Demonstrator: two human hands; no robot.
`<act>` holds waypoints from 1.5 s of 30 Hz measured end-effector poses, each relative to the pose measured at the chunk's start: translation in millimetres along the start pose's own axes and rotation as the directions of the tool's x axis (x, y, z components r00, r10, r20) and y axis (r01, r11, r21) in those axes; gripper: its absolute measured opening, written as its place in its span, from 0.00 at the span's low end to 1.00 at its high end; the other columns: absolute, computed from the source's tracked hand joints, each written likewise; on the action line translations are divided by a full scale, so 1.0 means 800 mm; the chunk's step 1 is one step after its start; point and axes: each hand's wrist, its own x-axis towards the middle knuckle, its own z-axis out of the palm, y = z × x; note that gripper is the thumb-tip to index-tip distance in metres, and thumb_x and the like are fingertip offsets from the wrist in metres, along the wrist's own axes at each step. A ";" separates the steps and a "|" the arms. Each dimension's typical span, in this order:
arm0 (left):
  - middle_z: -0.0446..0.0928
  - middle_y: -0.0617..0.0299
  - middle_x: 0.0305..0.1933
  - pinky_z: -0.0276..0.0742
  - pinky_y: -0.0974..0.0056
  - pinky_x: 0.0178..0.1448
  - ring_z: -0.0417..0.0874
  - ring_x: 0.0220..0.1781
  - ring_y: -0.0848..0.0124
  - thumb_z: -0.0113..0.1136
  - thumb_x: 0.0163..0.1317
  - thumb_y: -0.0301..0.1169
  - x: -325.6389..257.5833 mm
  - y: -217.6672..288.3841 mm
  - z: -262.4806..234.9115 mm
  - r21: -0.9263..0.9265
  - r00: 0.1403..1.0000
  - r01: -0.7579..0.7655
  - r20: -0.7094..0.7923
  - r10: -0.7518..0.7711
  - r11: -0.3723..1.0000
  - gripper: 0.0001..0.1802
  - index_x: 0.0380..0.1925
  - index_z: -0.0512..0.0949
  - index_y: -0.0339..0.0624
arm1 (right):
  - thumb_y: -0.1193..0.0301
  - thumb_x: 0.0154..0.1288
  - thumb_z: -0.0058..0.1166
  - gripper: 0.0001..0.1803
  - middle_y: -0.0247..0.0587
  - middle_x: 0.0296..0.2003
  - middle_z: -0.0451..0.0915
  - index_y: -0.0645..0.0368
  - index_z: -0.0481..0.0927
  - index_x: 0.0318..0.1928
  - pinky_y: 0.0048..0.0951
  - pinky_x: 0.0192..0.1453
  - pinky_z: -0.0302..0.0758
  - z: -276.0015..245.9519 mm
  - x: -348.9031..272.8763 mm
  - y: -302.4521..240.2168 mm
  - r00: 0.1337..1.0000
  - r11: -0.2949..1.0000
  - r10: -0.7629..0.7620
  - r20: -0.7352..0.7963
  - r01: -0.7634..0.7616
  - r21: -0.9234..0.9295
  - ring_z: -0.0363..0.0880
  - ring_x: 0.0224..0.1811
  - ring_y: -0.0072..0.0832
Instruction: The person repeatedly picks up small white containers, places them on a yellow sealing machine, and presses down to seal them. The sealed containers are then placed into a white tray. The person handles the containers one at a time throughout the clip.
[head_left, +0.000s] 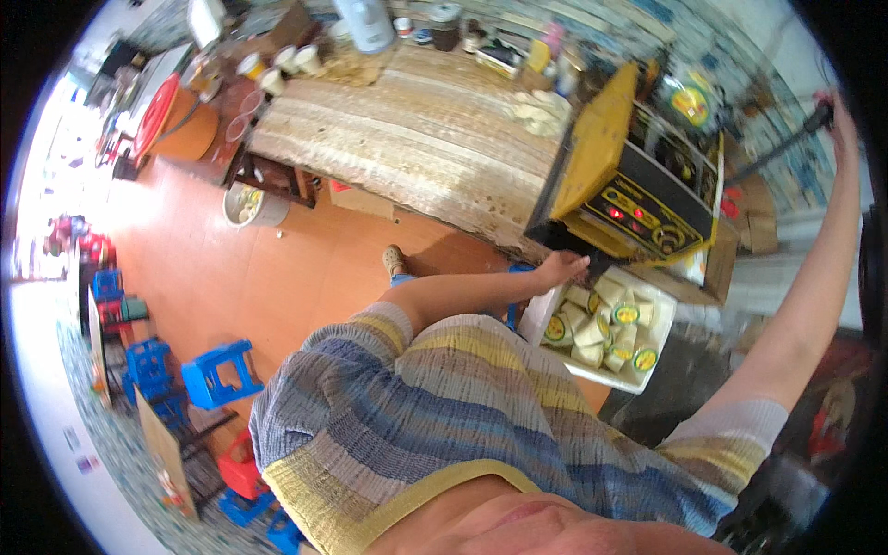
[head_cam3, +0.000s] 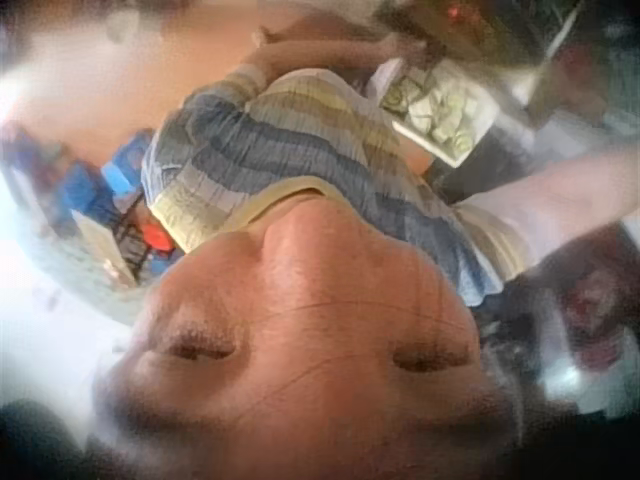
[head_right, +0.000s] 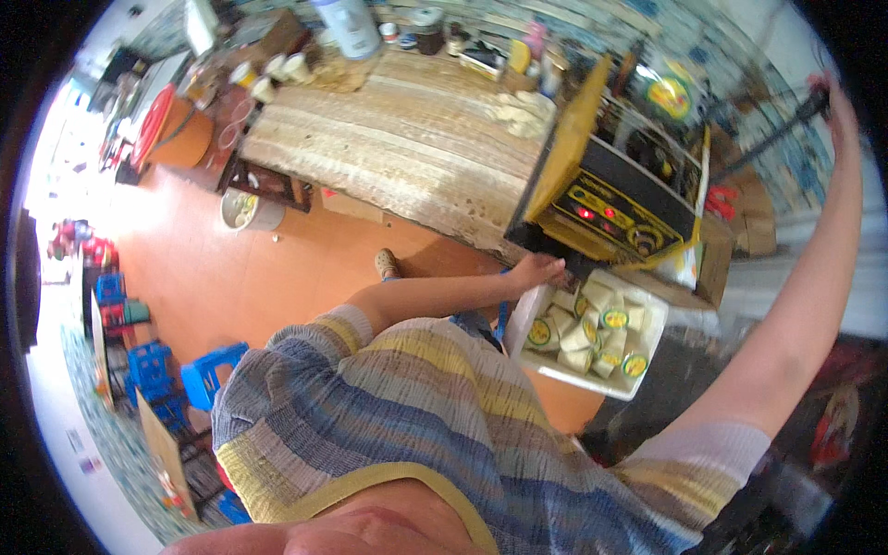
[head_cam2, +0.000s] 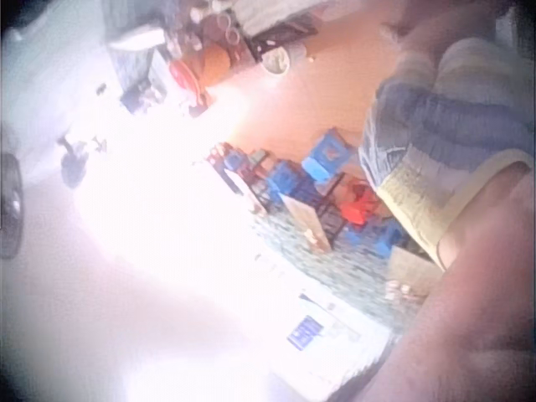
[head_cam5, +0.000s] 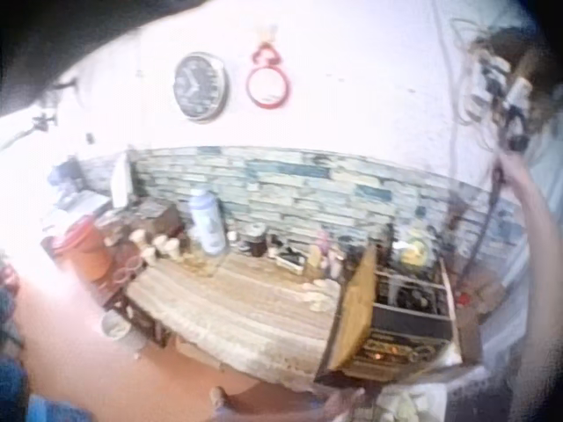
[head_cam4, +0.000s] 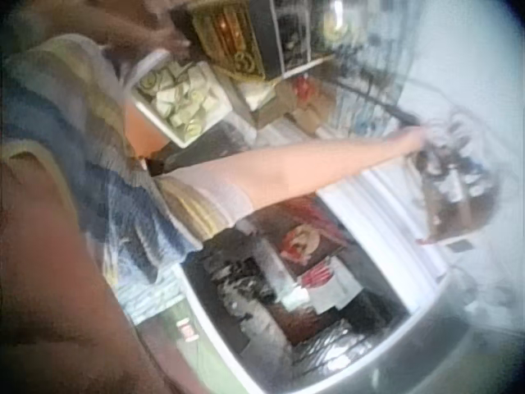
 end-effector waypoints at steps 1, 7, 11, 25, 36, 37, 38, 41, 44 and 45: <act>0.79 0.64 0.26 0.73 0.66 0.35 0.77 0.30 0.76 0.54 0.64 0.48 -0.014 0.011 -0.006 0.084 0.999 0.013 0.032 -0.016 0.996 0.24 0.27 0.80 0.35 | 0.57 0.67 0.50 0.17 0.38 0.32 0.77 0.59 0.74 0.34 0.27 0.44 0.73 0.006 0.003 -0.002 0.978 0.961 0.156 0.137 -0.183 0.208 0.78 0.41 0.30; 0.80 0.60 0.33 0.75 0.65 0.42 0.79 0.37 0.71 0.49 0.67 0.46 -0.079 0.040 -0.059 0.082 0.978 0.149 -0.160 -0.134 0.985 0.22 0.35 0.79 0.36 | 0.68 0.69 0.42 0.13 0.40 0.28 0.71 0.60 0.69 0.27 0.36 0.55 0.70 -0.019 -0.171 0.014 0.985 0.894 -0.062 -0.160 0.127 0.430 0.73 0.41 0.33; 0.79 0.58 0.35 0.75 0.65 0.44 0.79 0.39 0.70 0.49 0.67 0.42 -0.111 0.034 -0.099 0.170 0.962 0.174 -0.239 -0.131 0.970 0.19 0.39 0.78 0.35 | 0.70 0.66 0.34 0.17 0.50 0.24 0.72 0.65 0.68 0.21 0.56 0.55 0.71 0.150 -0.495 -0.110 0.719 0.907 -0.167 -0.675 0.380 0.180 0.75 0.34 0.43; 0.79 0.56 0.34 0.75 0.65 0.45 0.79 0.38 0.70 0.50 0.66 0.37 -0.122 0.033 -0.091 0.190 0.967 0.159 -0.227 -0.115 0.969 0.17 0.39 0.77 0.31 | 0.70 0.63 0.32 0.14 0.46 0.25 0.72 0.62 0.67 0.24 0.52 0.46 0.74 0.219 -0.596 -0.045 0.497 0.729 -0.487 -0.719 0.684 -0.021 0.76 0.30 0.44; 0.78 0.62 0.37 0.72 0.68 0.45 0.78 0.41 0.74 0.48 0.69 0.39 -0.126 0.023 -0.094 0.123 0.951 0.274 -0.182 -0.249 0.954 0.16 0.40 0.77 0.38 | 0.66 0.66 0.32 0.14 0.43 0.26 0.71 0.59 0.65 0.26 0.48 0.47 0.74 0.227 -0.601 -0.051 0.538 0.757 -0.453 -0.711 0.653 0.012 0.75 0.29 0.40; 0.78 0.62 0.37 0.72 0.68 0.45 0.78 0.41 0.74 0.48 0.68 0.39 -0.125 0.027 -0.093 0.111 0.946 0.291 -0.179 -0.269 0.950 0.16 0.41 0.77 0.38 | 0.66 0.66 0.32 0.14 0.43 0.26 0.71 0.59 0.65 0.26 0.48 0.48 0.74 0.226 -0.601 -0.052 0.544 0.761 -0.449 -0.709 0.648 0.015 0.75 0.30 0.40; 0.78 0.61 0.37 0.73 0.69 0.45 0.78 0.40 0.73 0.48 0.68 0.38 -0.121 0.029 -0.090 0.111 0.942 0.298 -0.194 -0.274 0.948 0.16 0.40 0.77 0.36 | 0.66 0.66 0.32 0.14 0.43 0.26 0.71 0.59 0.65 0.26 0.48 0.48 0.74 0.224 -0.601 -0.053 0.551 0.765 -0.445 -0.706 0.644 0.020 0.75 0.30 0.40; 0.78 0.58 0.36 0.74 0.69 0.46 0.77 0.39 0.73 0.48 0.68 0.35 -0.118 0.049 -0.067 0.109 0.940 0.299 -0.207 -0.272 0.948 0.15 0.38 0.77 0.33 | 0.67 0.66 0.32 0.14 0.43 0.26 0.71 0.59 0.64 0.26 0.48 0.49 0.74 0.222 -0.604 -0.057 0.577 0.790 -0.411 -0.706 0.612 0.041 0.74 0.30 0.40; 0.78 0.58 0.39 0.74 0.69 0.48 0.77 0.41 0.73 0.49 0.67 0.34 -0.094 0.026 -0.074 0.059 0.963 0.238 -0.146 -0.227 0.970 0.14 0.40 0.77 0.33 | 0.68 0.67 0.30 0.14 0.44 0.26 0.70 0.59 0.63 0.26 0.50 0.50 0.73 0.215 -0.599 -0.063 0.599 0.795 -0.436 -0.672 0.606 0.024 0.74 0.30 0.39; 0.78 0.57 0.39 0.74 0.69 0.49 0.77 0.41 0.73 0.49 0.67 0.34 -0.080 0.011 -0.079 0.015 0.968 0.219 -0.125 -0.215 0.976 0.14 0.40 0.77 0.33 | 0.69 0.66 0.32 0.13 0.45 0.26 0.70 0.60 0.63 0.24 0.50 0.50 0.74 0.209 -0.591 -0.068 0.622 0.810 -0.398 -0.675 0.583 0.060 0.73 0.31 0.39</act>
